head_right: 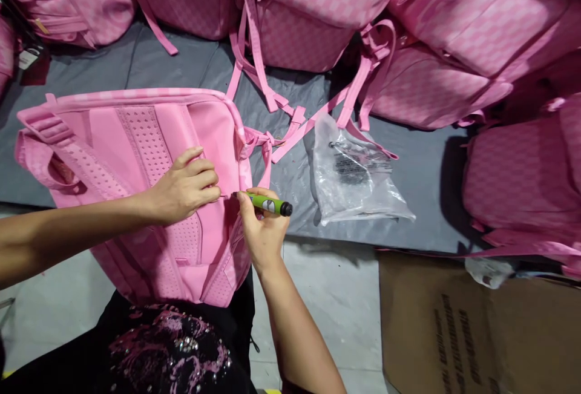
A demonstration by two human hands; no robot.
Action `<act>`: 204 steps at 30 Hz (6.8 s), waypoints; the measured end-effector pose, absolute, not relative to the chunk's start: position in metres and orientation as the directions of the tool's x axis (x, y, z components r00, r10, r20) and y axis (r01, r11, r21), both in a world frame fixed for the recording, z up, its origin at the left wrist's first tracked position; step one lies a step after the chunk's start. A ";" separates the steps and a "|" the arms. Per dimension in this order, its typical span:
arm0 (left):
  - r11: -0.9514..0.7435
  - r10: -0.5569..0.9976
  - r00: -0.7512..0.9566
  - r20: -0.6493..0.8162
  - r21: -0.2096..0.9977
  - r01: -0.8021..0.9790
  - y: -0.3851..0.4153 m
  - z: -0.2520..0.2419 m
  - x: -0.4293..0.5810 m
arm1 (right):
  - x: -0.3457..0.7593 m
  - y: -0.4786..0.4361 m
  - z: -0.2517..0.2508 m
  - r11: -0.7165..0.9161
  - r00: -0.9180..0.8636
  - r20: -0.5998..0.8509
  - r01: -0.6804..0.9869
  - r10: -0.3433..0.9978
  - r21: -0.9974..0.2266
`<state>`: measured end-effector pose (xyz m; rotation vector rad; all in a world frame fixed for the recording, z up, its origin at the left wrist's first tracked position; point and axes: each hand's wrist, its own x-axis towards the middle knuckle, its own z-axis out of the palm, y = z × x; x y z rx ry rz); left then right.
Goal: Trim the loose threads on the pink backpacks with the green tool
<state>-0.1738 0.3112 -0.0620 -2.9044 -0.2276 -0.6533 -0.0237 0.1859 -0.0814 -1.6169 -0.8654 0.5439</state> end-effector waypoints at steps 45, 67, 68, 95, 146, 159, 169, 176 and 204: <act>-0.807 0.591 0.801 0.093 0.073 0.586 0.301 0.017 -0.263 | -0.082 0.178 -0.046 0.588 -0.271 0.636 0.725 0.722 -0.359; -0.852 0.518 0.855 -0.008 -0.097 0.515 0.319 -0.044 -0.228 | -0.026 0.212 -0.029 0.426 -0.500 0.089 0.617 0.862 -0.661; -0.851 0.520 0.854 -0.011 -0.097 0.516 0.320 -0.044 -0.228 | -0.023 0.216 -0.025 0.409 -0.518 0.039 0.624 0.854 -0.665; -0.852 0.517 0.850 -0.099 0.038 0.522 0.341 -0.042 -0.222 | -0.054 0.236 -0.036 0.437 -0.491 0.025 0.749 0.871 -0.497; -0.691 0.625 0.678 -0.387 0.131 0.711 0.356 -0.025 -0.277 | -0.107 0.225 -0.062 0.281 -0.204 0.195 0.646 0.959 -0.710; -0.649 0.543 0.618 -0.568 0.183 0.739 0.365 -0.015 -0.272 | -0.132 0.237 -0.060 0.216 -0.154 0.153 0.617 0.976 -0.757; -0.655 0.541 0.603 -0.586 0.156 0.739 0.366 -0.013 -0.268 | -0.135 0.235 -0.061 0.233 -0.162 0.168 0.622 0.972 -0.747; -0.657 0.542 0.616 -0.572 0.170 0.735 0.367 -0.016 -0.270 | -0.137 0.235 -0.058 0.261 -0.191 0.178 0.655 0.965 -0.709; -0.713 0.572 0.688 -0.447 0.144 0.686 0.368 -0.030 -0.289 | -0.154 0.243 -0.048 0.171 -0.212 0.039 0.650 0.976 -0.740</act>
